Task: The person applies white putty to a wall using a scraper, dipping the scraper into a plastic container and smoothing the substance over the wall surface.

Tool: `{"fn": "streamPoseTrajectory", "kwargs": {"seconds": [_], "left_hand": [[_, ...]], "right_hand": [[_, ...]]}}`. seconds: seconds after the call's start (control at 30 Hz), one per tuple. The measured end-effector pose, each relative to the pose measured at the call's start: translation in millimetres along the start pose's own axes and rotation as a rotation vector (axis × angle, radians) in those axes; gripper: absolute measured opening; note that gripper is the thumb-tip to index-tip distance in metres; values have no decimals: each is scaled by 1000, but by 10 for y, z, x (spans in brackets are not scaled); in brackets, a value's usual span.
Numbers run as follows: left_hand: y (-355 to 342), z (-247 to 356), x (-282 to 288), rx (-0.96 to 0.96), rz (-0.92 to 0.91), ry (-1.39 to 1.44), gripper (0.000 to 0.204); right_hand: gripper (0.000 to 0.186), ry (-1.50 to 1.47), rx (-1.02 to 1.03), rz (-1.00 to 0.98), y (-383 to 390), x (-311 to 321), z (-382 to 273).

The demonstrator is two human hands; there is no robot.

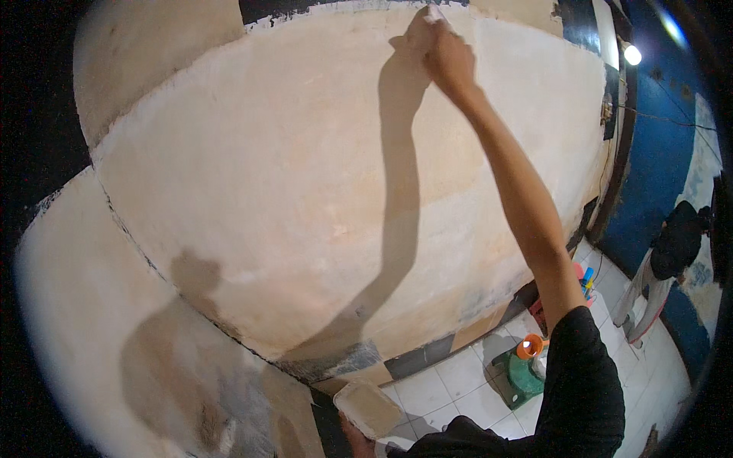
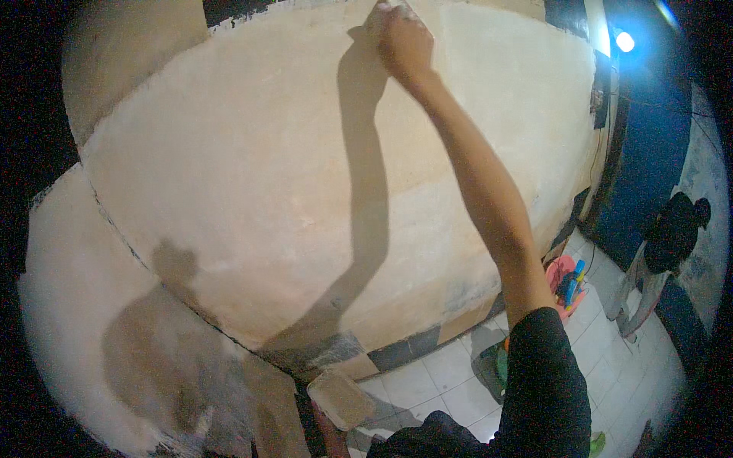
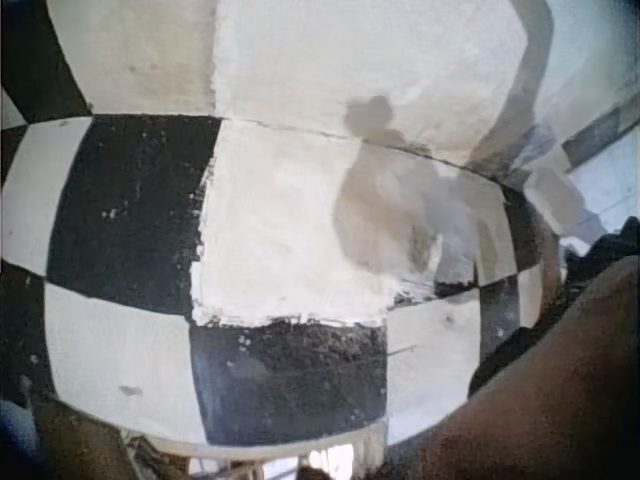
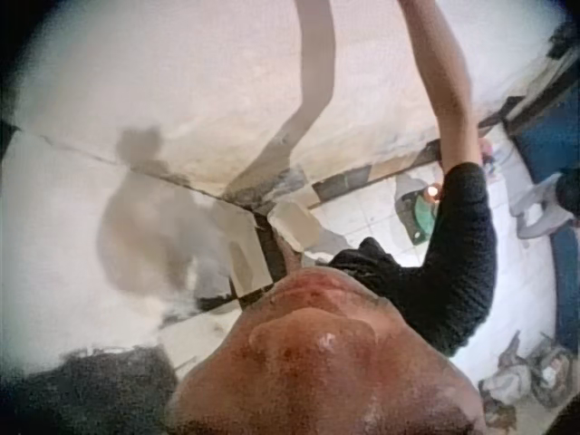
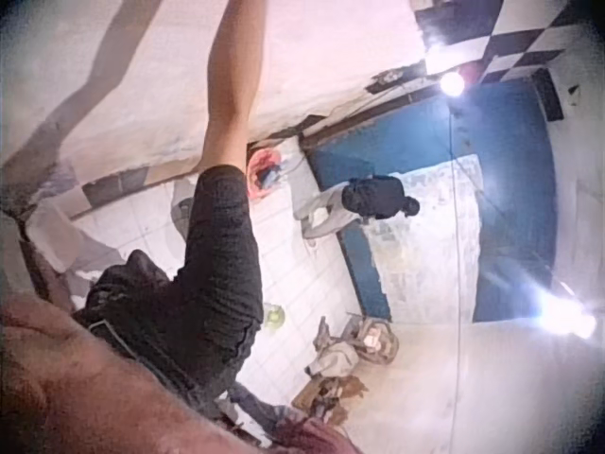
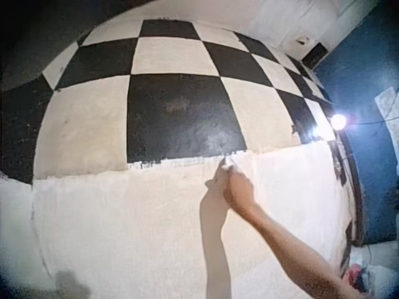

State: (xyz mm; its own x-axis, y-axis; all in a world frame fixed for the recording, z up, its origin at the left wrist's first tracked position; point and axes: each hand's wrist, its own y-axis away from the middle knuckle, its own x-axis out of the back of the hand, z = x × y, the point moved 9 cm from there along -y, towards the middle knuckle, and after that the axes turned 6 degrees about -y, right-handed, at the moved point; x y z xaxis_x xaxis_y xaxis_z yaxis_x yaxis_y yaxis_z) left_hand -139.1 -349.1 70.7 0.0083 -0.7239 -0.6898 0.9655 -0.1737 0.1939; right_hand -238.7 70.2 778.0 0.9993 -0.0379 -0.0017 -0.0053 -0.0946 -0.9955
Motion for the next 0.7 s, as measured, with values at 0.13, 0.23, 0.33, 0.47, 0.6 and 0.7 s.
{"fn": "streamPoseTrajectory", "kwargs": {"seconds": [0.13,0.23,0.33,0.47,0.6,0.7], "left_hand": [[8,-26,-418,25,60,-144,65],[-126,-181,-642,52,53,-166,64],[-139,-321,-665,73,67,-134,65],[17,-409,-536,85,132,-86,65],[291,-508,-581,47,80,-105,66],[422,-507,-491,55,105,-118,65]], "right_hand": [[41,97,278,-58,828,-493,-1181],[50,-36,585,-57,1575,-205,-2195],[43,-312,440,-336,1447,-102,-2050],[48,-219,-37,-184,660,107,-378],[21,6,-62,12,402,233,862],[23,46,-85,-78,599,29,614]]}}
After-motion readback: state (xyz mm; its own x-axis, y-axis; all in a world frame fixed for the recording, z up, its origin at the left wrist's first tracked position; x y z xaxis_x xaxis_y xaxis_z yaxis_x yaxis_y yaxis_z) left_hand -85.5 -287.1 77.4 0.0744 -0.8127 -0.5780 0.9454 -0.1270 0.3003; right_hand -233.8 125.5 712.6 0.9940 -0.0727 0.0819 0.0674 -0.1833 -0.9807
